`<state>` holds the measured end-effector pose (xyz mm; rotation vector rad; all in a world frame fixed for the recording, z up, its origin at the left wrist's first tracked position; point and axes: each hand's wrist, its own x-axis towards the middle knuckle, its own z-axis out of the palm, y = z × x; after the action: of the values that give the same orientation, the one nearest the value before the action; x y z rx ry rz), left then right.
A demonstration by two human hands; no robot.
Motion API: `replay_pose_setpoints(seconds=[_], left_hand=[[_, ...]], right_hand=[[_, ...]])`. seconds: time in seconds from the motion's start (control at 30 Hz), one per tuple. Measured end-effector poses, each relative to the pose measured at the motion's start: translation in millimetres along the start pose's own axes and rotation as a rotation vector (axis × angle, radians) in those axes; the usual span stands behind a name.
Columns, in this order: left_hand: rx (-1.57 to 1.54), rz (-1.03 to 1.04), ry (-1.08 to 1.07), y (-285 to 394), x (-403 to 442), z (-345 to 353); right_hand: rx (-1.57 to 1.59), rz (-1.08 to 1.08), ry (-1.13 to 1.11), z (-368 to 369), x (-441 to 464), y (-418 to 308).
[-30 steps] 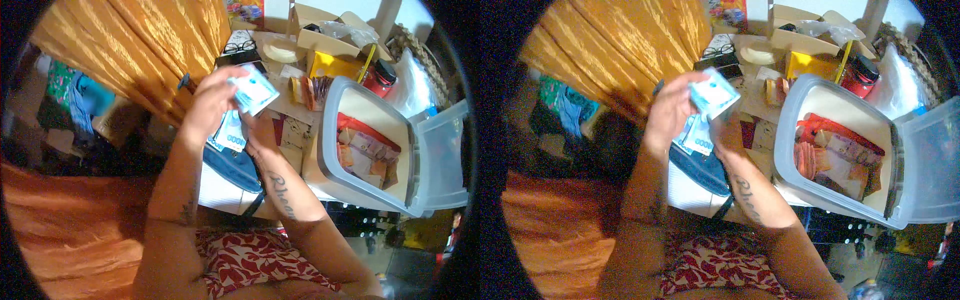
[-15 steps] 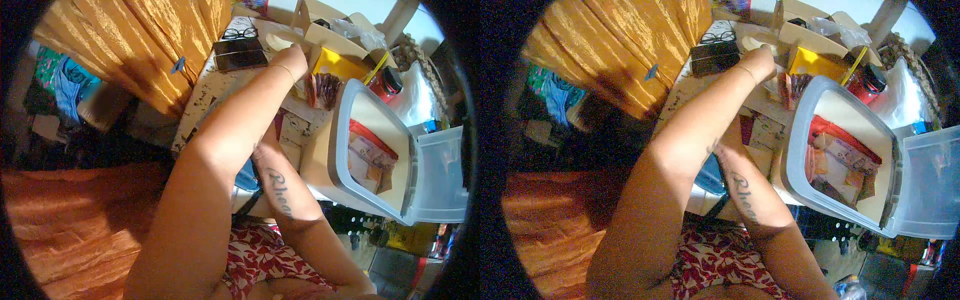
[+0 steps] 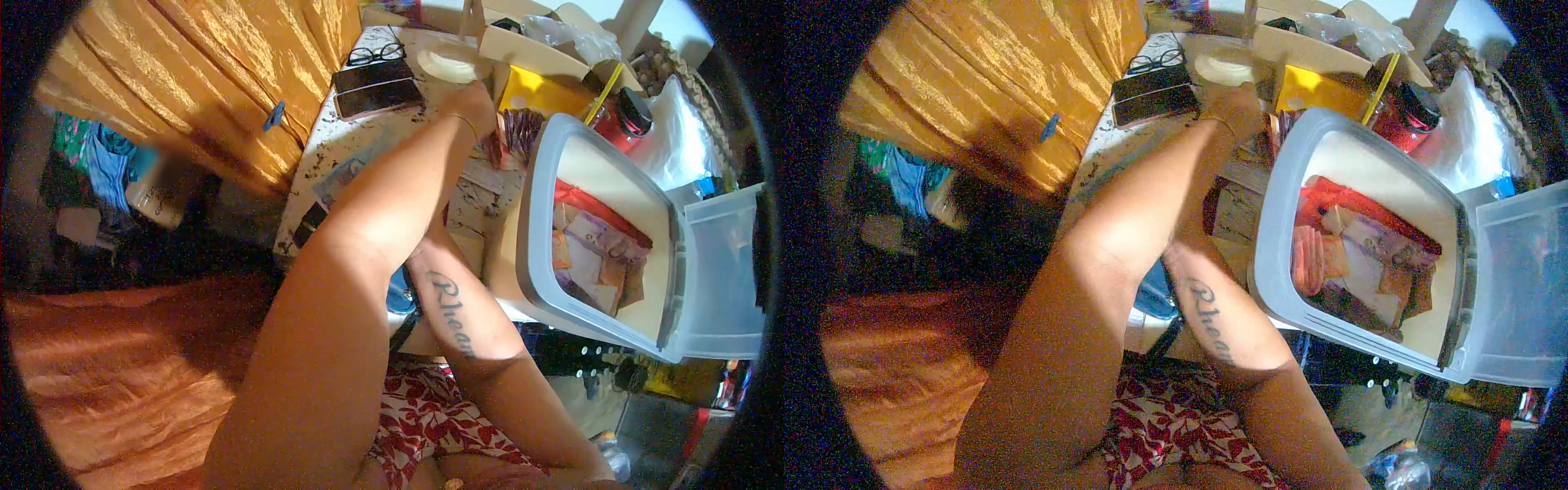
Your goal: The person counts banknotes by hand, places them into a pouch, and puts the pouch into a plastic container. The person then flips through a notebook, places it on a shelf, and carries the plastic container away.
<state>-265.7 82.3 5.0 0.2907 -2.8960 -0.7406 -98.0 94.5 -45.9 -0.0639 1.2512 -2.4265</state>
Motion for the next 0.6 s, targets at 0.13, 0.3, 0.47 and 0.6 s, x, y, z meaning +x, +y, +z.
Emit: replay_pose_setpoints(seconds=[0.13, 0.3, 0.47, 0.6], left_hand=[[-0.01, 0.019, 0.017, 6, -2, 7], [-0.01, -0.044, -0.052, -1, -8, -27], [0.039, 0.099, -0.257, -7, 7, 3], [0.225, 0.224, -0.251, -1, 4, -9]], right_hand=[[0.01, 0.005, 0.007, 2, -1, 0], [0.018, 0.008, 0.015, 2, -1, 0], [0.037, 0.018, 0.027, 4, -1, 0], [0.081, 0.047, 0.049, 5, -3, -1]])
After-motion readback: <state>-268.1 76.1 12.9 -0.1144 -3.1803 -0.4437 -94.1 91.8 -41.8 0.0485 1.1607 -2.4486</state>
